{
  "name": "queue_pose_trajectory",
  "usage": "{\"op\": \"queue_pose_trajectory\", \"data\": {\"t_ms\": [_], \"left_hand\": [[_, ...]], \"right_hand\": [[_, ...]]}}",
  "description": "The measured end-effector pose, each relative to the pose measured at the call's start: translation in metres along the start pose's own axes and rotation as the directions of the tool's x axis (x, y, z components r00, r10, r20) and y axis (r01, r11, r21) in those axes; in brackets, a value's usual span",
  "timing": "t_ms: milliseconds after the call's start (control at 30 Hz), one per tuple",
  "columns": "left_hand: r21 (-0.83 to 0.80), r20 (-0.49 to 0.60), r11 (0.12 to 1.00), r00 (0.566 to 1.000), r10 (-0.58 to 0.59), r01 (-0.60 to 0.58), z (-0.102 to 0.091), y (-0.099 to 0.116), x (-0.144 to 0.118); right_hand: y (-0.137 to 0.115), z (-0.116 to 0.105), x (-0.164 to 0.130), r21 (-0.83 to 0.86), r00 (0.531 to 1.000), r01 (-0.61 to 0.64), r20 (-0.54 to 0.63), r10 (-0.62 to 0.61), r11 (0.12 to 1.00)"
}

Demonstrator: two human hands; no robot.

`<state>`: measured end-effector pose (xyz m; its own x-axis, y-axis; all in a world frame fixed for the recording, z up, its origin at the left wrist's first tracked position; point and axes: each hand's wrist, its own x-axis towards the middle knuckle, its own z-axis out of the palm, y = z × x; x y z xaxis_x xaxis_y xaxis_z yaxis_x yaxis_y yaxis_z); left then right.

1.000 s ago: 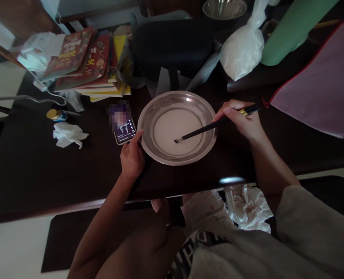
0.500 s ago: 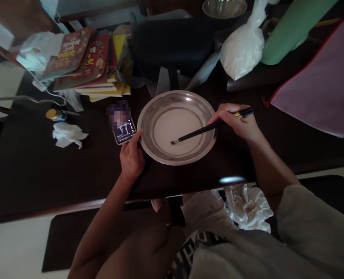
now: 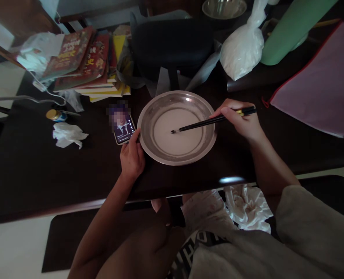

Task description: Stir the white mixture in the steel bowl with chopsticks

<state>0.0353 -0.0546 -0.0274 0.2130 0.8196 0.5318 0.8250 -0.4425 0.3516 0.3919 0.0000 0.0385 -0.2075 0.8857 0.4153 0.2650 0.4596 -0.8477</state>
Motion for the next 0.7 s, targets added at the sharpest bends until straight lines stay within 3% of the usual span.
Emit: {"op": "queue_pose_trajectory", "data": {"t_ms": [267,467,633,700], "left_hand": [[-0.101,0.054,0.993,0.997,-0.052,0.057,-0.0059,0.0045,-0.0027],[-0.108,0.052,0.994,0.999,-0.008,0.013,-0.0078,0.0026,-0.0033],[-0.097,0.016,0.995,1.000,0.010,-0.008,-0.0072,0.0017,-0.0028],[-0.087,0.011,0.996,1.000,-0.001,0.002,-0.0070,0.0017,-0.0027]], "right_hand": [[0.0000,0.0013,-0.0001,0.012,0.999,-0.006,0.043,0.005,1.000],[-0.0001,-0.0026,0.0003,0.024,1.000,-0.017,-0.022,0.017,1.000],[-0.0007,0.0009,-0.0005,0.015,0.996,-0.040,0.076,0.039,0.999],[-0.0003,0.0004,-0.0002,0.005,0.998,-0.031,0.060,0.031,0.999]]}}
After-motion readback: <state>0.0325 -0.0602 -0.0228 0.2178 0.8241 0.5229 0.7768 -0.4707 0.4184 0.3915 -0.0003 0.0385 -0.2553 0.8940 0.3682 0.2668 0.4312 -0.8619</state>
